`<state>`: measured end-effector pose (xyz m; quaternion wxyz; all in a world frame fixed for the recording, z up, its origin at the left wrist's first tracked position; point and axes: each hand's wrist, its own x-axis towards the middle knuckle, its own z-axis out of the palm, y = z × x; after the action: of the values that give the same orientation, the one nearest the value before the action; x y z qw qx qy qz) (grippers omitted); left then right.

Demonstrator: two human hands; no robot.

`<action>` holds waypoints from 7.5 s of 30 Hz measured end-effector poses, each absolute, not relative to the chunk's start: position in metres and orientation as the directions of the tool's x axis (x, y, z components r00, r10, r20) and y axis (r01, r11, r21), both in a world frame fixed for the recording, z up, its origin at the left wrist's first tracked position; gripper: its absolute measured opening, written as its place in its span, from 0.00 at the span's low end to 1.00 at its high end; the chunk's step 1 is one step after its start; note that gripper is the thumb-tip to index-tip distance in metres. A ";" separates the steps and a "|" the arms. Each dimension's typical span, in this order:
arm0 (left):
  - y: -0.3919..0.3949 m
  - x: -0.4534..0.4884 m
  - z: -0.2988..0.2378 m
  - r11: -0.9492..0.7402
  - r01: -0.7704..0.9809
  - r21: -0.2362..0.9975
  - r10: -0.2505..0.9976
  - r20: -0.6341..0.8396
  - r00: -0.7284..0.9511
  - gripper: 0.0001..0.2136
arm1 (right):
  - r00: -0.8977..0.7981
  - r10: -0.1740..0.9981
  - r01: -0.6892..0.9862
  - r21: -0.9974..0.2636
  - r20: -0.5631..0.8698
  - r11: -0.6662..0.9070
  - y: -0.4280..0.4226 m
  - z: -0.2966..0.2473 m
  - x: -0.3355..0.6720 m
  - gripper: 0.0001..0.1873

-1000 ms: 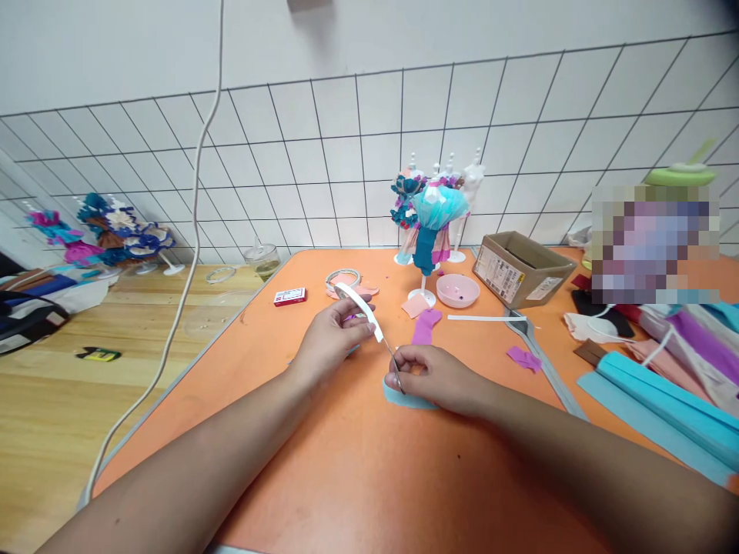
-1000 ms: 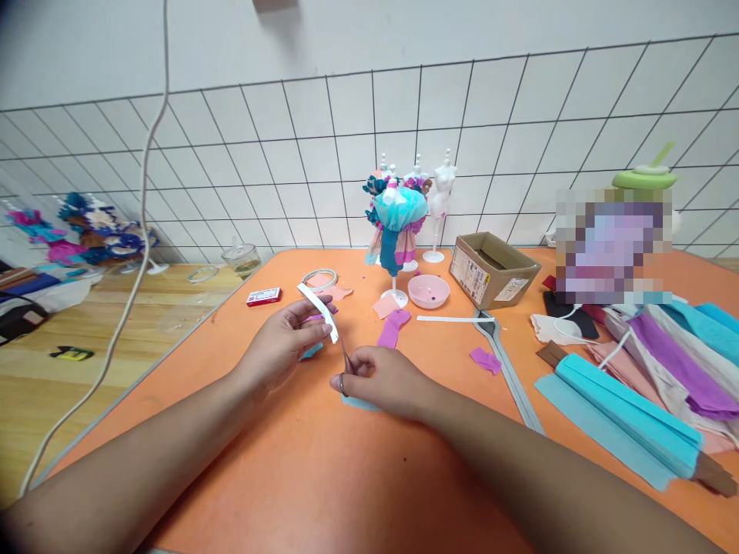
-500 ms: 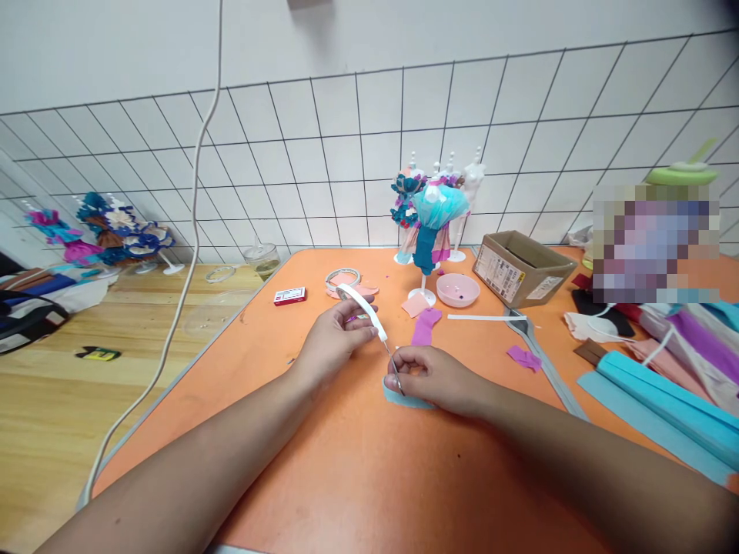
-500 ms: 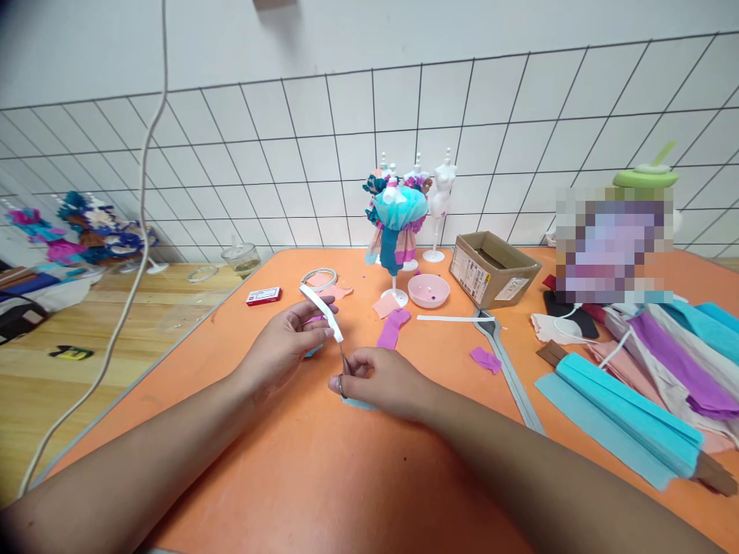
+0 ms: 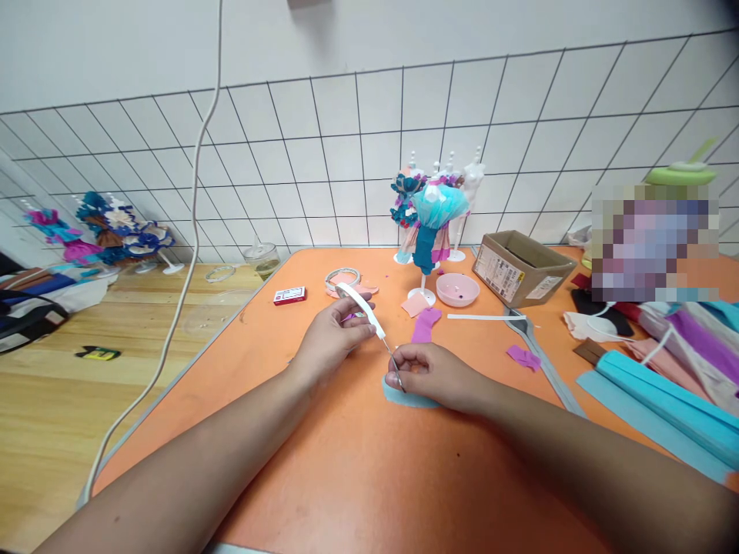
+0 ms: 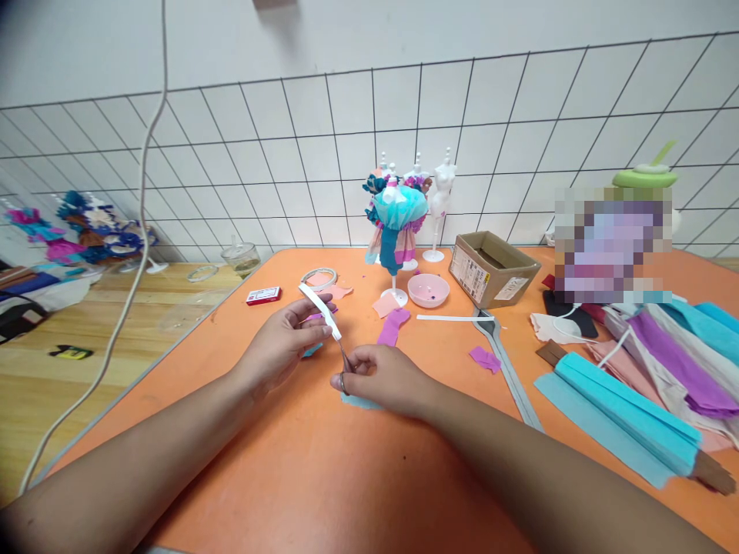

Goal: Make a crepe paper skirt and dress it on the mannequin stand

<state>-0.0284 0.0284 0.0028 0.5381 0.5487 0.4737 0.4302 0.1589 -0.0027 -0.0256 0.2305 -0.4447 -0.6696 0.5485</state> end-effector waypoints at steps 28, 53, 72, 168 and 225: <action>0.031 -0.029 0.002 0.037 0.058 0.998 0.985 -0.047 0.168 0.24 | -0.483 0.858 0.358 -0.934 -0.177 0.009 -0.002 -0.025 0.159 0.13; 0.030 -0.031 0.002 0.032 -0.017 0.999 0.980 -0.028 0.197 0.23 | -0.463 0.862 0.253 -0.963 -0.205 -0.094 -0.001 -0.022 0.162 0.14; 0.010 -0.015 0.010 0.138 -0.063 0.988 0.942 -0.111 0.316 0.29 | -0.157 0.988 0.039 -0.999 -0.005 0.001 0.002 -0.021 0.158 0.13; 0.002 -0.002 -0.002 -0.206 -0.007 0.978 0.973 0.206 0.107 0.32 | -0.329 0.944 0.601 -0.763 0.033 0.237 -0.018 -0.023 0.148 0.09; 0.004 -0.005 -0.005 -0.102 -0.056 0.993 0.946 0.114 0.304 0.38 | -0.130 0.986 0.153 -0.980 0.105 0.124 0.003 -0.024 0.163 0.14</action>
<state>-0.0051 0.0040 -0.0053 0.5534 0.5881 0.3781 0.4527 0.1625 0.0034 -0.0235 0.4547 -0.4777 -0.5961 0.4579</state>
